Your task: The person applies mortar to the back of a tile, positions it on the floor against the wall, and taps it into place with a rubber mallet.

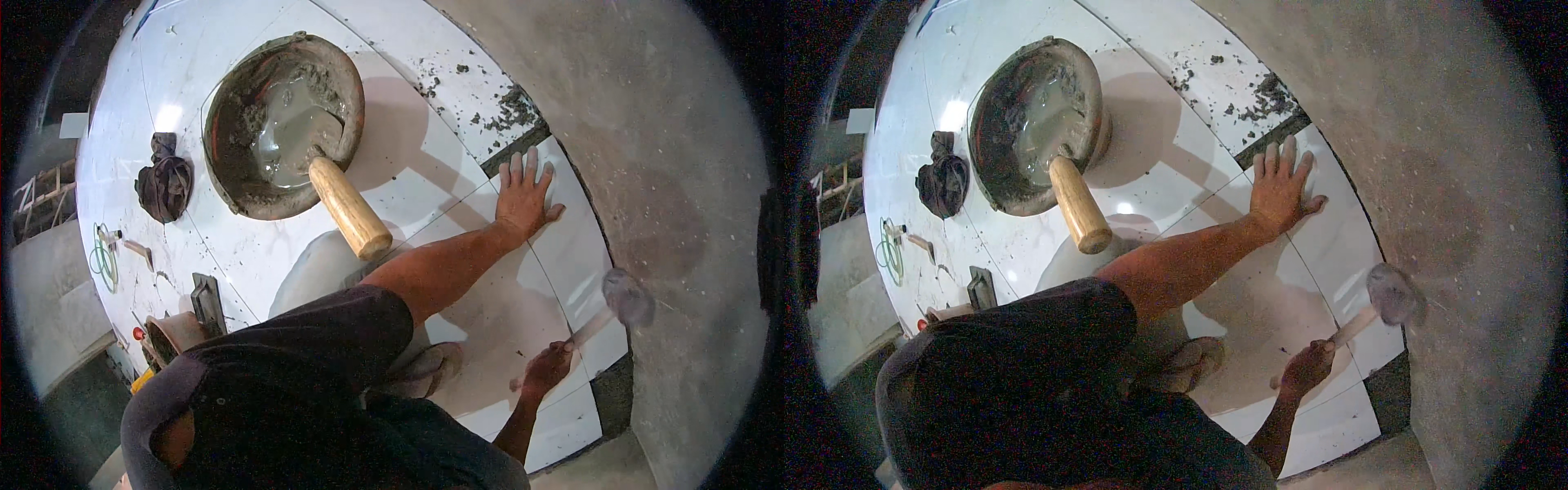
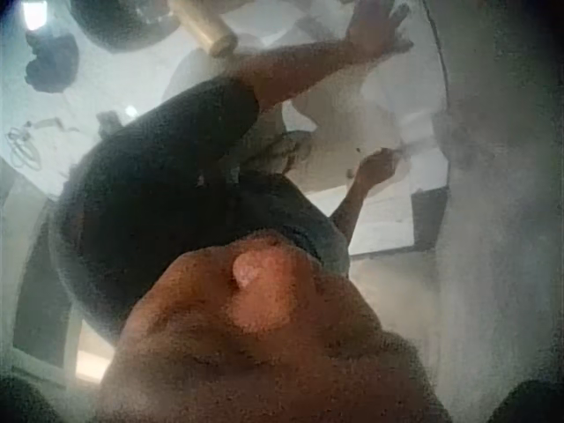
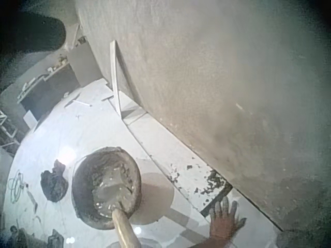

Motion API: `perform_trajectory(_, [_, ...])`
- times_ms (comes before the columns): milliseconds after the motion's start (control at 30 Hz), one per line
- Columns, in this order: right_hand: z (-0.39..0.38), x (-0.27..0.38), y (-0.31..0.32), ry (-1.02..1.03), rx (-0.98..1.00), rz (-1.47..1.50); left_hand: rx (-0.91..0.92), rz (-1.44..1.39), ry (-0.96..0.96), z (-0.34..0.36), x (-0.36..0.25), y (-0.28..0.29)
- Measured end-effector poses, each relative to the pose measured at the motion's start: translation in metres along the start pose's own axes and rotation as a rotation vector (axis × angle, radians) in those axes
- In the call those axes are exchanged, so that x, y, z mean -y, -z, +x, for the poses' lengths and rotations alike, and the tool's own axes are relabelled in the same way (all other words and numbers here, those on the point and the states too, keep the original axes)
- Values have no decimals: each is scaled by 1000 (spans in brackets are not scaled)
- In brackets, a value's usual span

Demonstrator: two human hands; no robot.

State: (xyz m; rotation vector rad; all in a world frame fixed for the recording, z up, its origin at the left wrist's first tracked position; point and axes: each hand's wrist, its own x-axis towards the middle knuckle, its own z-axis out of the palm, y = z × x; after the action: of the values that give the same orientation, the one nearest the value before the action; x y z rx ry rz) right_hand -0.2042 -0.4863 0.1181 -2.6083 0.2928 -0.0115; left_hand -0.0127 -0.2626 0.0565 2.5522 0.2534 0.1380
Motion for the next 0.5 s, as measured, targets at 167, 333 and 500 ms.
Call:
perform_trajectory(167, [8,-24,-6,-180,155,266,-46,27,-25,2,0,1])
perform_trajectory(333, [15,5,-9,127,-36,232,-45,1,-26,2,-4,1])
perform_trajectory(500, [17,9,-2,-253,237,545,-74,-17,-20,-1,1,0])
